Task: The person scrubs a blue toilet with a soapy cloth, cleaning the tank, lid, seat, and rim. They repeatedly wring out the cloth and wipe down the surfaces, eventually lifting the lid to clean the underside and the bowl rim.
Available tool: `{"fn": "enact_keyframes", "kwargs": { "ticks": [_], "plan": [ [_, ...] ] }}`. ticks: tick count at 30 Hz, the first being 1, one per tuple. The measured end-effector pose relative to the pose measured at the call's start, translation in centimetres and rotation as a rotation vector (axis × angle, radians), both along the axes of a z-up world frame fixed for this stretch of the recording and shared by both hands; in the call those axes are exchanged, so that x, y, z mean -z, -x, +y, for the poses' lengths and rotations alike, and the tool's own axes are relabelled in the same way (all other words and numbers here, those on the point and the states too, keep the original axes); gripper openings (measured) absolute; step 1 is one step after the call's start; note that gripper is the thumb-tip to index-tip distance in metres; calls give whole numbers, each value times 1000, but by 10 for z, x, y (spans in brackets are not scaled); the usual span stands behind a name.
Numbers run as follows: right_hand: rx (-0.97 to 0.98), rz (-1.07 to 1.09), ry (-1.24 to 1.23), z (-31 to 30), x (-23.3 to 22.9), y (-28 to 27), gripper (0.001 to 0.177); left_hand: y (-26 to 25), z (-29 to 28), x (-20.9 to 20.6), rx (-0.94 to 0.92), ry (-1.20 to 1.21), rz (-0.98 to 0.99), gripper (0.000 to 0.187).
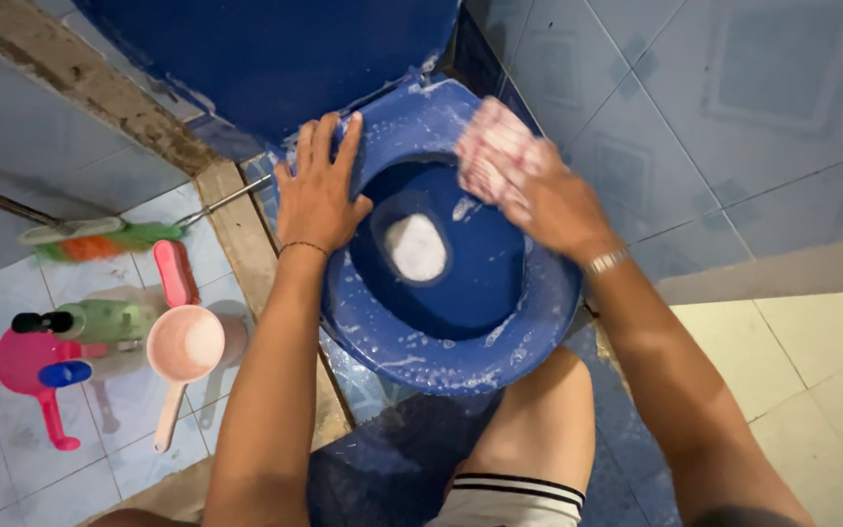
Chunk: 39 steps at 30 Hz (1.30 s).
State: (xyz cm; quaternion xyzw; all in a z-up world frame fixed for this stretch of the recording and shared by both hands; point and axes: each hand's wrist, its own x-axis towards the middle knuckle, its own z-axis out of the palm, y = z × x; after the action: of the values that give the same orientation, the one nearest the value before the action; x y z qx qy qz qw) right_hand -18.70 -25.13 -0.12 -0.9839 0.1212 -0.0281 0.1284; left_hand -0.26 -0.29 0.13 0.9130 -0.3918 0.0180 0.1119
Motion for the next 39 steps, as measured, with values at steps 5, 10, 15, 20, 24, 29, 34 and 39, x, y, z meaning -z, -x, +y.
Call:
{"fn": "enact_keyframes", "kwargs": {
  "ticks": [5, 10, 15, 20, 24, 29, 34, 39],
  "plan": [
    [116, -59, -42, 20, -2, 53, 59, -2, -2, -3, 5, -20, 11, 108],
    [19, -21, 2, -1, 2, 7, 62, -2, -2, -2, 21, -2, 6, 110],
    [-185, -52, 47, -19, 5, -79, 79, -4, 0, 3, 32, 25, -6, 111],
    [-247, -54, -8, -31, 14, -95, 91, -1, 1, 4, 23, 13, -9, 111],
    [-204, -149, -27, -36, 22, -67, 83, -2, 0, 4, 31, 20, -13, 113],
    [54, -85, -153, -16, 18, 0, 73, 1, 3, 6, 43, 34, -59, 113],
    [213, -270, -208, 26, 24, 66, 56, 3, 5, -1, 37, 24, -3, 111],
    [117, -399, 164, 78, 23, 106, 35, 0, 12, 3, 20, 45, 37, 106]
  ]
}}
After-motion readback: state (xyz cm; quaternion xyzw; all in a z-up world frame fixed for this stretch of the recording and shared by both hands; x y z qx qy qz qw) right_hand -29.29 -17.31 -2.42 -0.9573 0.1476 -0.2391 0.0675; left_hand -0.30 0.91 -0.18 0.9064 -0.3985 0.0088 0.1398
